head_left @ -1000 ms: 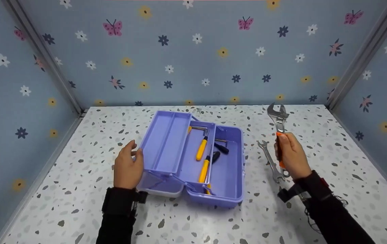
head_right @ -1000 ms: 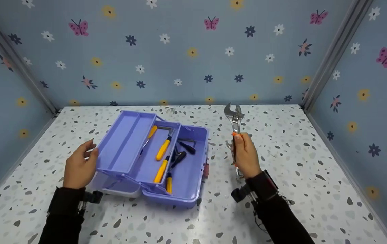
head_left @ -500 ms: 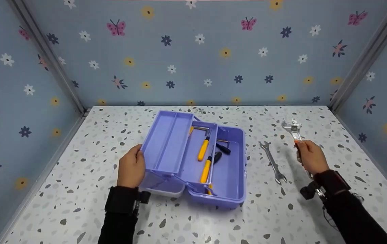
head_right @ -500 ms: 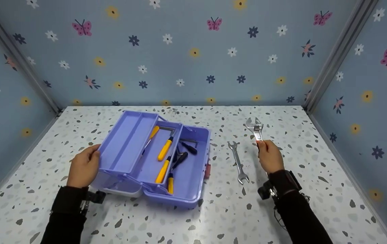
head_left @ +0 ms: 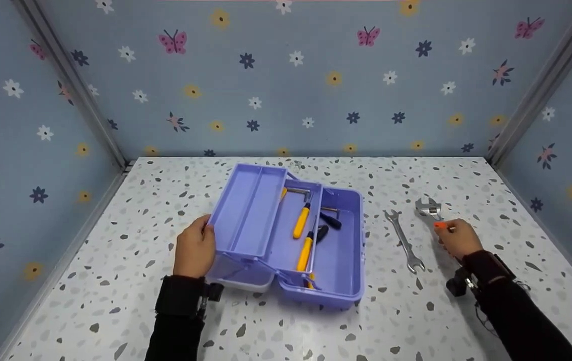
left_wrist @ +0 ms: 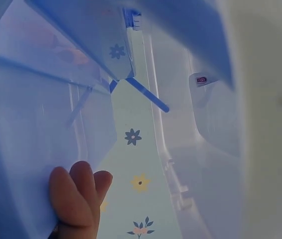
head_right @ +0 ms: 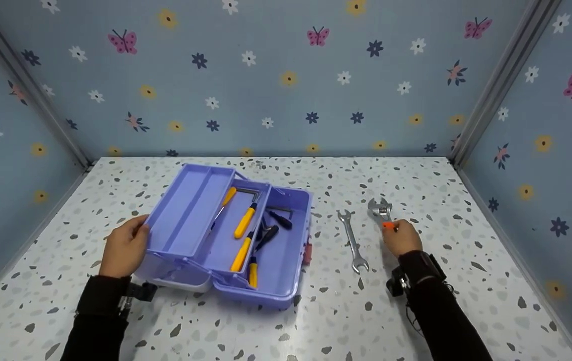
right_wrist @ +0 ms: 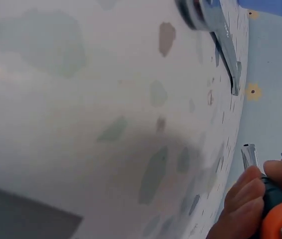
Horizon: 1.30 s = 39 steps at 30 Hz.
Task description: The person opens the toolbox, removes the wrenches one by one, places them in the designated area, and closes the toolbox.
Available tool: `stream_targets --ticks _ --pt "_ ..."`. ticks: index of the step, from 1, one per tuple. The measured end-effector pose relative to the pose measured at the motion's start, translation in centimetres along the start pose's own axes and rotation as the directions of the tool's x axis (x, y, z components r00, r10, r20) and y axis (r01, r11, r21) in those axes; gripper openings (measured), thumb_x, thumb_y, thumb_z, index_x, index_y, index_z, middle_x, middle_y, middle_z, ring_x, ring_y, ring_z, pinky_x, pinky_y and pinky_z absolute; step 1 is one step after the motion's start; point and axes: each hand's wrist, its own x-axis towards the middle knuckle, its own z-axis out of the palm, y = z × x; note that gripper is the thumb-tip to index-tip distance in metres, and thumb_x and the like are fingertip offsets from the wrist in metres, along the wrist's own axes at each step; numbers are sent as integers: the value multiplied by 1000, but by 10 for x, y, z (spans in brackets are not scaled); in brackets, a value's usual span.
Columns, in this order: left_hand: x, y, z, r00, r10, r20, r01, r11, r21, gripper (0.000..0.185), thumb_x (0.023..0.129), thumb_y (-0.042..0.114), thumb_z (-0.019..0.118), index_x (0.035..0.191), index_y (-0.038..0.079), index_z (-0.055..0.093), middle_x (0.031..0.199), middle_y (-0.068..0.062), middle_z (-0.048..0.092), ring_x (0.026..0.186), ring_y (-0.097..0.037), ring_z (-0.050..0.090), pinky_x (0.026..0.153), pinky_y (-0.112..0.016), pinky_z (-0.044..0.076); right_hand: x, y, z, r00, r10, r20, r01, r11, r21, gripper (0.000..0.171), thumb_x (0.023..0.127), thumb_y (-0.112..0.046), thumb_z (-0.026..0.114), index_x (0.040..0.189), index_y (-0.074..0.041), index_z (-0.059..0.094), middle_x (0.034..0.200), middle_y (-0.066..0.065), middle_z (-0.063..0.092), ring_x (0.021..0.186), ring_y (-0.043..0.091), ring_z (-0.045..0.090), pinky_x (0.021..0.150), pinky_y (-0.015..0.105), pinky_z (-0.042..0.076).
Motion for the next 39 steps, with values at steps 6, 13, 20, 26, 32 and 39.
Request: stream_targets --ticks 6,13,20,26,32,39 --pt "-1 1 0 999 38 -33 -38 999 22 36 99 4 43 129 -12 55 119 -31 64 112 -42 62 96 -52 48 4 2 1 999 37 35 -36 999 -29 48 99 -17 44 130 19 46 79 7 65 62 11 56 53 27 48" --pt "-3 2 1 998 41 -39 -40 999 30 36 99 3 43 129 -14 55 122 -32 63 114 -43 61 98 -53 47 8 5 1 996 82 32 -81 996 -33 44 99 -20 46 122 17 49 70 -1 63 57 8 54 51 25 46" --pt "-3 3 0 999 36 -35 -35 999 31 36 99 3 42 128 -13 55 122 -31 63 114 -43 61 98 -52 47 7 6 -5 992 121 21 -120 992 -45 46 95 -23 53 119 15 49 71 -1 65 58 9 56 52 25 48" --pt "-3 2 0 997 52 -52 -50 998 30 34 99 3 43 126 -13 57 118 -31 65 111 -43 62 96 -52 48 3 5 -10 993 117 1 -116 991 -72 55 89 -19 57 126 20 48 82 11 68 61 11 58 54 25 48" --pt "-3 1 0 997 58 -52 -56 998 27 35 99 2 42 127 -14 55 121 -32 63 114 -44 61 98 -53 48 -2 6 -9 996 88 -24 -91 987 -135 49 87 -21 61 117 17 55 87 19 68 59 11 58 54 26 48" --pt "-4 1 0 996 69 -48 -68 997 23 34 99 2 42 126 -13 57 116 -31 65 108 -42 63 94 -52 49 -1 8 -7 994 108 -17 -109 973 -204 49 88 -22 61 119 17 55 101 29 64 56 12 58 51 27 48"
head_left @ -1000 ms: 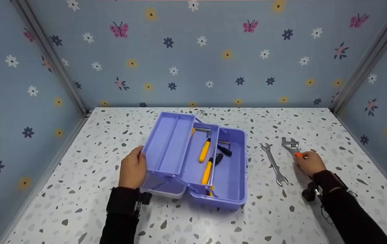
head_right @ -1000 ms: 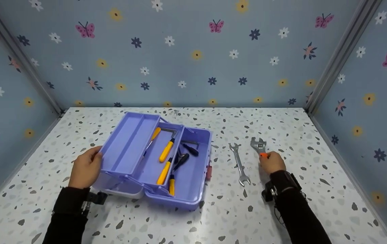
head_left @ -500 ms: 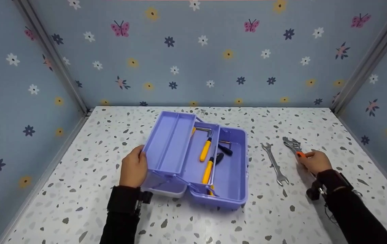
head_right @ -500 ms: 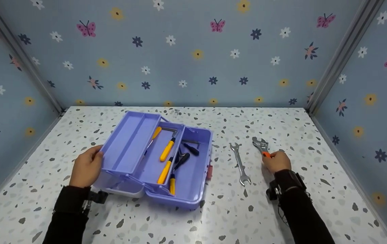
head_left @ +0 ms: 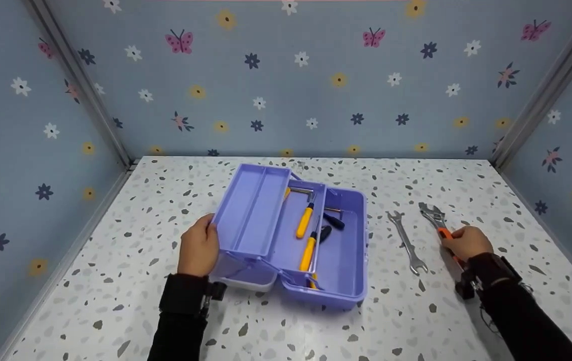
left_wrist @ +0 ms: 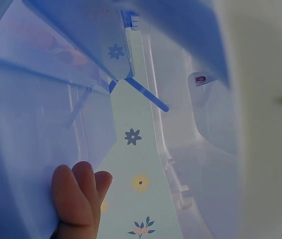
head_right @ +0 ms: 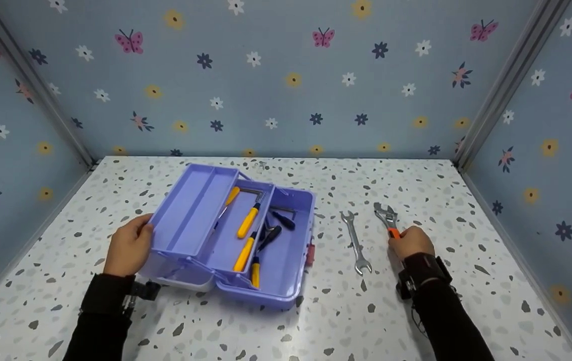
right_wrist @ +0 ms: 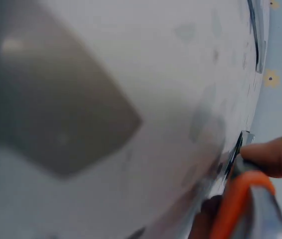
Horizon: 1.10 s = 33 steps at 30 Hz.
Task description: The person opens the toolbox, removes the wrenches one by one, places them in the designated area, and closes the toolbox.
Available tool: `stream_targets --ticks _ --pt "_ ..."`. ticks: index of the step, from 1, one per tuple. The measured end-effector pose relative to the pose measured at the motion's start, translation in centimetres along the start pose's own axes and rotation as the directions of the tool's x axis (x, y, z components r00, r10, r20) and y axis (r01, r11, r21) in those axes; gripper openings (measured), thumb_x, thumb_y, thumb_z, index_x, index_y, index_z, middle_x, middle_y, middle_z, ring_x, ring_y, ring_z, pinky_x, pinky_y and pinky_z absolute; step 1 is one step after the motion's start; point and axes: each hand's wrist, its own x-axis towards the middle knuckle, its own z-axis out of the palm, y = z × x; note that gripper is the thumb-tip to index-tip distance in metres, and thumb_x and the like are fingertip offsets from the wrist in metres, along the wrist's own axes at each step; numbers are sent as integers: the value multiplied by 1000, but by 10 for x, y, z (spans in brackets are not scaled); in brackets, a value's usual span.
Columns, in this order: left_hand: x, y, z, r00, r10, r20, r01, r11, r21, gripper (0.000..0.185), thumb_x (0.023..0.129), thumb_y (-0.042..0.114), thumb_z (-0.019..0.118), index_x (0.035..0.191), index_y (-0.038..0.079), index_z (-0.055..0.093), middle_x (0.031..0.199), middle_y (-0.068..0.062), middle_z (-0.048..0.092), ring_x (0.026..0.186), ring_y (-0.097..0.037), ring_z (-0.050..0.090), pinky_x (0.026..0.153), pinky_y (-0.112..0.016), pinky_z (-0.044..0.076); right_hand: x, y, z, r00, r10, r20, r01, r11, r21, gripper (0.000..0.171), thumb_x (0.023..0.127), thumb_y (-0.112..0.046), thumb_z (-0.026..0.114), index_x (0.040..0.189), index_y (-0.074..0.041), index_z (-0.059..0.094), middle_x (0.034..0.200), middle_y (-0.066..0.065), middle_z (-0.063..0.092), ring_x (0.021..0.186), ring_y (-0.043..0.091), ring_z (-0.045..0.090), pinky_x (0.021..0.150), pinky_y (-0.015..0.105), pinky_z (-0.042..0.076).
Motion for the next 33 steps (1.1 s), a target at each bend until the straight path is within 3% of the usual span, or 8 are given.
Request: stream_targets --ticks 12,15,19,22,26,33 --pt "3 0 -1 1000 -21 4 21 1000 0 36 99 3 42 128 -12 55 119 -31 64 112 -43 62 97 -52 48 1 -2 -1 999 7 39 -8 1000 22 46 89 -18 62 118 17 54 101 29 65 56 11 60 52 28 51" --pt "2 1 -1 1000 -19 -2 19 1000 8 35 99 3 43 127 -13 55 119 -32 64 112 -44 62 97 -53 48 -2 -6 -2 999 -45 2 45 999 -3 50 92 -21 58 124 17 52 108 32 62 65 18 62 57 31 51" --pt "3 1 -1 1000 -18 -12 18 1000 14 35 98 3 43 126 -13 56 117 -32 64 110 -44 62 95 -53 49 -8 -20 -2 984 -146 -100 144 989 -29 54 97 -26 51 131 16 48 117 36 57 89 38 62 75 45 51" --pt "2 0 -1 1000 -18 -12 18 1000 10 34 99 2 43 126 -13 57 116 -32 65 108 -43 63 94 -53 49 -12 -35 0 969 -186 -162 192 981 25 53 100 -27 46 135 13 46 122 35 56 106 46 57 89 53 47" --pt "1 -1 0 1000 -17 -9 18 1000 9 34 99 2 42 125 -13 57 116 -31 65 108 -43 63 93 -52 49 -21 -58 8 953 -224 -201 252 960 125 52 101 -26 44 139 10 45 128 33 55 118 46 54 98 54 44" --pt "0 0 1 1000 -19 -3 19 1000 8 33 99 3 42 125 -12 57 115 -31 66 107 -42 63 93 -52 49 -38 -98 36 944 -290 -158 324 904 279 53 103 -25 47 142 9 41 133 31 55 122 41 55 104 50 44"
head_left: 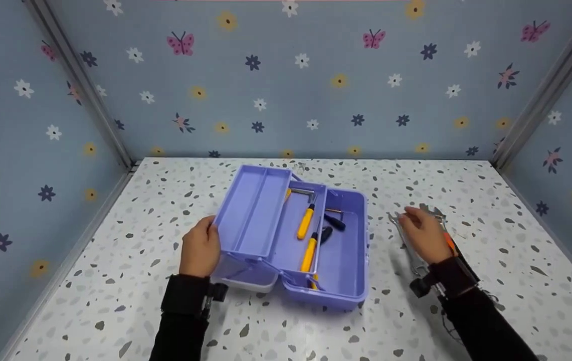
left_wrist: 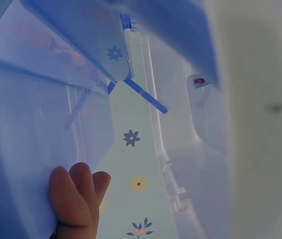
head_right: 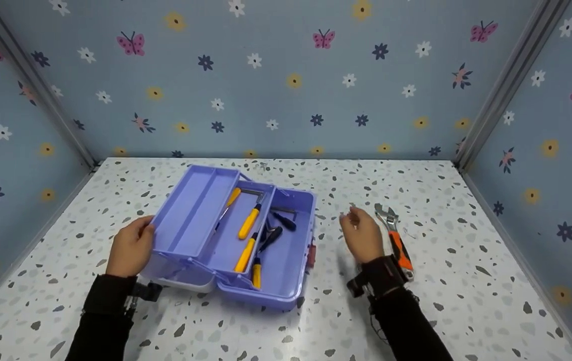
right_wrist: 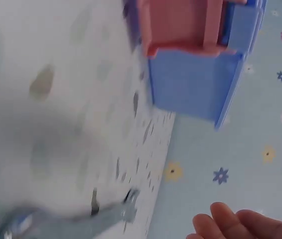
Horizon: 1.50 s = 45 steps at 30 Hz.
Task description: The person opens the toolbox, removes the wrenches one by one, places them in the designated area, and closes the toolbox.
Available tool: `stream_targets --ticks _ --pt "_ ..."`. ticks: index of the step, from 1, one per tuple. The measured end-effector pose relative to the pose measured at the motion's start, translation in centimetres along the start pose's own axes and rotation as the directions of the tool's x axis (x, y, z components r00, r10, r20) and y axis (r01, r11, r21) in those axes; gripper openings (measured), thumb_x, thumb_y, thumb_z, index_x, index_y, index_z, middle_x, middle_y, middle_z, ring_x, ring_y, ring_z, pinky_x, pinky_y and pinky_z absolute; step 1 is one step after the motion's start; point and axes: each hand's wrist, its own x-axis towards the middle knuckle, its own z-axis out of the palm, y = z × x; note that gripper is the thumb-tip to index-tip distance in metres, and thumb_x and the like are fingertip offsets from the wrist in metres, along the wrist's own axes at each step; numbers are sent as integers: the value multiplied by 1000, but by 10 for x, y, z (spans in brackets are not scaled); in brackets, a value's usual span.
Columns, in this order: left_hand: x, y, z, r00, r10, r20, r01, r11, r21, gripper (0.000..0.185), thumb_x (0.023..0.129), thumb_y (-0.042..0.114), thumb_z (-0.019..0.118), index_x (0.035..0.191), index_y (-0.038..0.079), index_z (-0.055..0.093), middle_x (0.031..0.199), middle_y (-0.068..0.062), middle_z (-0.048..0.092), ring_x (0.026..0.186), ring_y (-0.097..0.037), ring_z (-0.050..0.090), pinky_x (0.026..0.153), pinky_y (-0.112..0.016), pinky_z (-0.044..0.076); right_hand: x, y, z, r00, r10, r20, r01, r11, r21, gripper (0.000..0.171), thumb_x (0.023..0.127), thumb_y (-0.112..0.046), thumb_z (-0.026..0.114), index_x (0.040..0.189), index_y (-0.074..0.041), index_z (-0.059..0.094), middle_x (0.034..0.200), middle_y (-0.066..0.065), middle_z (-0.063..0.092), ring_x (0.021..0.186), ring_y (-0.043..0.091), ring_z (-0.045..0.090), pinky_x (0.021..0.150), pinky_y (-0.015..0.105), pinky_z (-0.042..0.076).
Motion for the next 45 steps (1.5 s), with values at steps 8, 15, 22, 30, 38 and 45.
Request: stream_targets --ticks 8,15,22,30,38,45 --pt "1 1 1 1000 -5 -7 5 1000 -10 33 99 3 43 125 -12 58 115 -31 66 106 -42 64 93 -52 50 -9 -18 47 999 6 52 -13 990 140 54 100 -21 54 141 11 42 132 29 57 119 39 58 103 47 47" --pt "0 0 0 1000 -17 0 17 1000 -11 34 99 3 43 126 -12 57 115 -30 66 108 -41 64 94 -52 50 -18 -22 69 995 -23 96 1 975 223 48 95 -10 58 138 11 47 128 30 60 114 36 62 92 29 53" --pt "1 -1 0 1000 -25 8 25 1000 -16 34 100 5 43 126 -11 57 113 -30 67 105 -40 64 91 -51 50 -22 -21 77 997 -16 76 -7 954 300 43 93 -2 56 134 11 52 120 30 64 101 27 65 73 16 50" --pt "3 -9 -10 998 -59 -9 59 998 -25 32 103 18 45 119 -1 66 101 -19 69 92 -29 63 82 -39 48 -23 -19 79 996 -19 83 -8 950 313 44 92 -2 57 134 12 51 121 31 64 101 29 66 71 18 52" --pt "5 -41 -24 985 -142 98 138 989 50 38 103 22 44 126 -3 59 122 -25 64 105 -37 63 91 -45 49 -20 -18 79 996 -4 87 -23 949 314 43 92 -2 57 133 9 53 116 29 66 94 27 66 67 19 52" --pt "-1 -61 -17 948 -160 275 117 979 167 47 99 17 43 135 -13 47 125 -32 59 115 -47 58 98 -55 45 -22 -19 79 997 -8 78 -17 946 323 44 92 -2 58 134 9 53 119 29 65 99 27 66 71 19 52"
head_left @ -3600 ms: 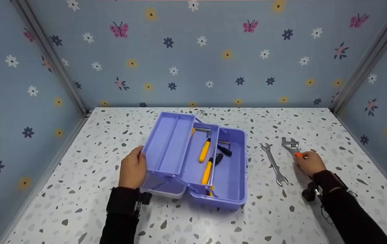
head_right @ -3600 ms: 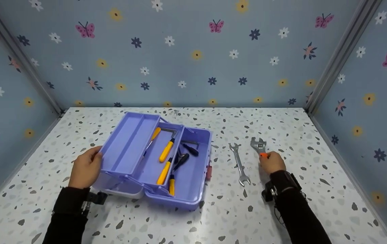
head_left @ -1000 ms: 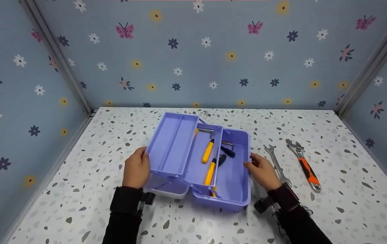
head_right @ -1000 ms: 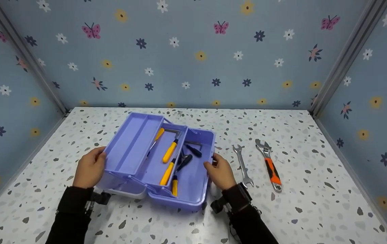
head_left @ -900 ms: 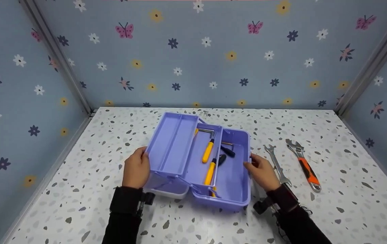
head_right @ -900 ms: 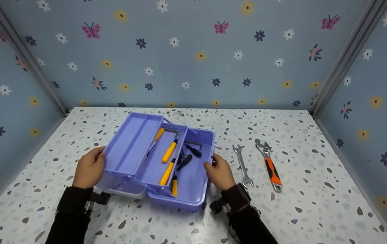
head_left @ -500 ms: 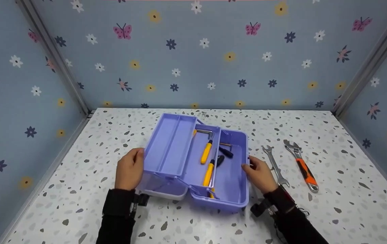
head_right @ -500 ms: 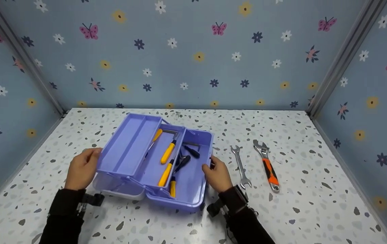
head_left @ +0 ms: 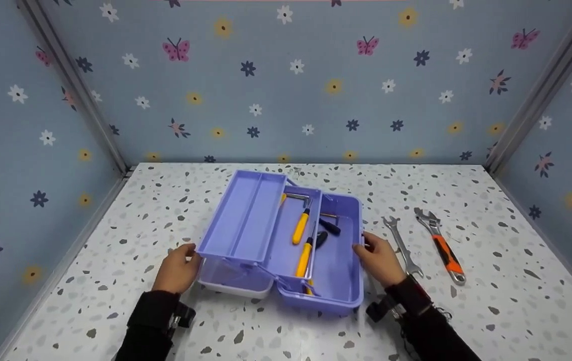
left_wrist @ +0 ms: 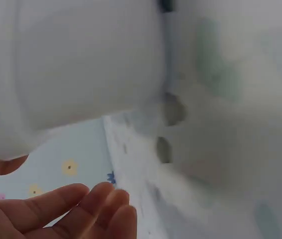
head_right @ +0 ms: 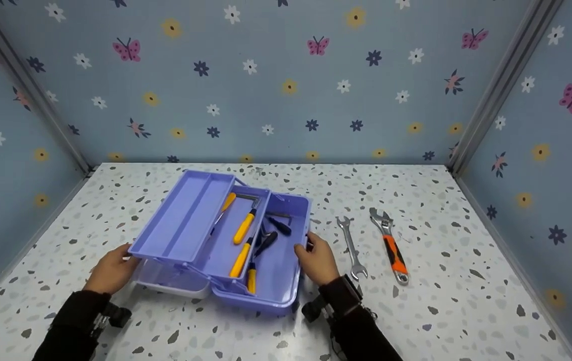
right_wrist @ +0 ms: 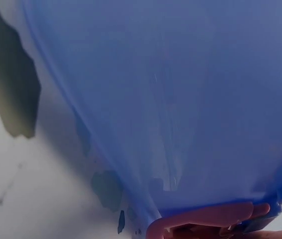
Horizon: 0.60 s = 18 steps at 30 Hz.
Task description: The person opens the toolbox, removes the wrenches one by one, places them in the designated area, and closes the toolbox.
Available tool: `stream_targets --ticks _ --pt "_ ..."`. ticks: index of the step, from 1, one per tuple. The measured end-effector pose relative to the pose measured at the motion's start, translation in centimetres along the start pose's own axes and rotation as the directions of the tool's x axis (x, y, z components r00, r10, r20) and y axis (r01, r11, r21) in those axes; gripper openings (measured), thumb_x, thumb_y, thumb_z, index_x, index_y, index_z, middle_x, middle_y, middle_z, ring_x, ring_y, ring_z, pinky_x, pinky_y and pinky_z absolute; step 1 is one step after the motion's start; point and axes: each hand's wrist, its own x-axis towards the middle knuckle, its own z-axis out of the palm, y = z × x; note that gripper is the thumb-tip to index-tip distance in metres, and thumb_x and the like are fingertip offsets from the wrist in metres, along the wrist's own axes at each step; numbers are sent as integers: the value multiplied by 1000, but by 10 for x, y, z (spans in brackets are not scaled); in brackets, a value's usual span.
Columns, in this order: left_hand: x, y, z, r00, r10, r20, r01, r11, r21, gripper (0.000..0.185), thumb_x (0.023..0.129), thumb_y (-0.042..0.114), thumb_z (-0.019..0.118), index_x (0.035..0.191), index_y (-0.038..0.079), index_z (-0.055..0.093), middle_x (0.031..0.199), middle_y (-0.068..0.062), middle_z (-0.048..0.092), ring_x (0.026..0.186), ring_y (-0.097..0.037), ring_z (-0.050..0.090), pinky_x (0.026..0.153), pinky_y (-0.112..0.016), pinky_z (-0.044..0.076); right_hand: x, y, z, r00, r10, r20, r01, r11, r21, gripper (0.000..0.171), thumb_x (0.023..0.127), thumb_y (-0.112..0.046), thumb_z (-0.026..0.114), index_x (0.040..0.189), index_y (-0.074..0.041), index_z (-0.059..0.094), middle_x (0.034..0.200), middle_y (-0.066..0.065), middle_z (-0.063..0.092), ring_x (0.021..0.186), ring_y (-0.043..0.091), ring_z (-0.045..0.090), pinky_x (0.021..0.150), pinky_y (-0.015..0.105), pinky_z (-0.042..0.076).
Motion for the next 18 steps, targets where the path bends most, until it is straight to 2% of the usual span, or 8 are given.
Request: stream_targets --ticks 7,13,18 --pt "-3 -3 10 998 15 60 -15 1000 -8 41 99 26 54 121 -7 62 116 -26 67 107 -39 63 95 -54 47 -2 1 0 1000 -15 1 15 1000 -12 43 92 -3 58 133 10 53 120 29 65 101 29 66 71 18 52" --pt "-2 -5 13 997 39 62 -37 999 -40 32 99 19 53 113 -6 66 105 -23 69 92 -29 65 87 -48 51 0 3 0 1000 -30 3 30 1000 -1 42 92 -2 58 132 11 54 119 29 65 104 28 66 74 17 51" --pt "0 -3 11 998 31 62 -27 997 -72 31 99 17 52 112 -8 67 102 -21 69 89 -26 64 83 -40 51 0 4 0 1000 -24 3 24 1000 8 42 92 -2 58 132 12 53 117 30 65 99 27 66 71 19 52"
